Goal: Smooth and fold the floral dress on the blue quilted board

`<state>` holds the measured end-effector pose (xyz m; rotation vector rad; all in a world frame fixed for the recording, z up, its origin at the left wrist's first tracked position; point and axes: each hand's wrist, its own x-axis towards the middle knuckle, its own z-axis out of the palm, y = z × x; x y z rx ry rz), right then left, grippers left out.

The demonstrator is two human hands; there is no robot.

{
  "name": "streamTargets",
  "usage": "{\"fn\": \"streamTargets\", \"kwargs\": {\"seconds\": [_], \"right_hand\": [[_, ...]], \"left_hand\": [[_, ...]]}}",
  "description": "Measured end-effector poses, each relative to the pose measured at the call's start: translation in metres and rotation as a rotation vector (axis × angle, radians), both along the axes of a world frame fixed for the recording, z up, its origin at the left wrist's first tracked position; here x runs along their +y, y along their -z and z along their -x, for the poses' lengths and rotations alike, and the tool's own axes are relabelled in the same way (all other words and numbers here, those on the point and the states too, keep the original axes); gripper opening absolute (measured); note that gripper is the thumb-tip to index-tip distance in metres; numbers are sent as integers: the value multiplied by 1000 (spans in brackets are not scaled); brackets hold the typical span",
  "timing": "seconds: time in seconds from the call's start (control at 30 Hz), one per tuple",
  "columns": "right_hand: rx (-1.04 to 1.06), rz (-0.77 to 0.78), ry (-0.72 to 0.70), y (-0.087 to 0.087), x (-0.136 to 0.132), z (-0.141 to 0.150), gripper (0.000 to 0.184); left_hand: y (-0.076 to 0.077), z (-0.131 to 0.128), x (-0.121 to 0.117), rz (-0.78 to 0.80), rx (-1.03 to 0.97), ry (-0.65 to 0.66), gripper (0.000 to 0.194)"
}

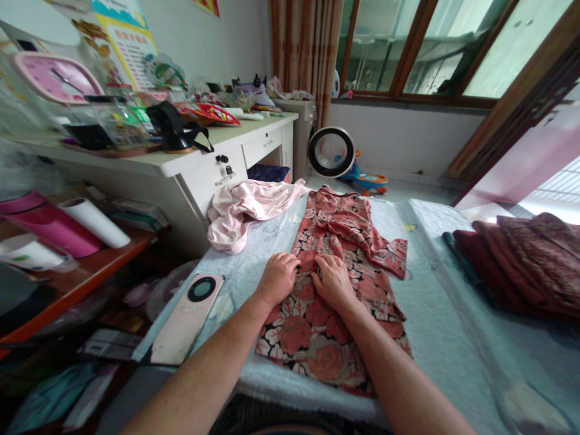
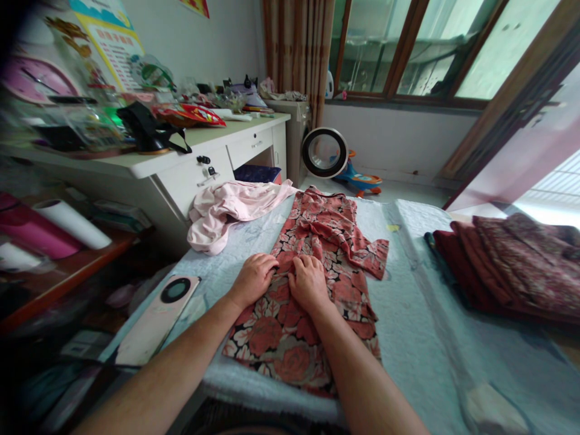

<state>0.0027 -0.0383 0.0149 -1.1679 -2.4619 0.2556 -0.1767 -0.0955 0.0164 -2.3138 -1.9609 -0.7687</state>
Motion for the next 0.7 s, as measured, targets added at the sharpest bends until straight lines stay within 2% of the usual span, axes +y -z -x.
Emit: {"fn": "streamTargets", "kwargs": {"seconds": [0.4, 0.7], "right_hand": [[69, -2, -81, 5, 2, -1, 31], [85, 2, -92, 5, 2, -1, 27]], "left_hand": [[2, 1, 2, 15, -7, 10, 21], [3, 0, 1, 6, -4, 20, 21]]}}
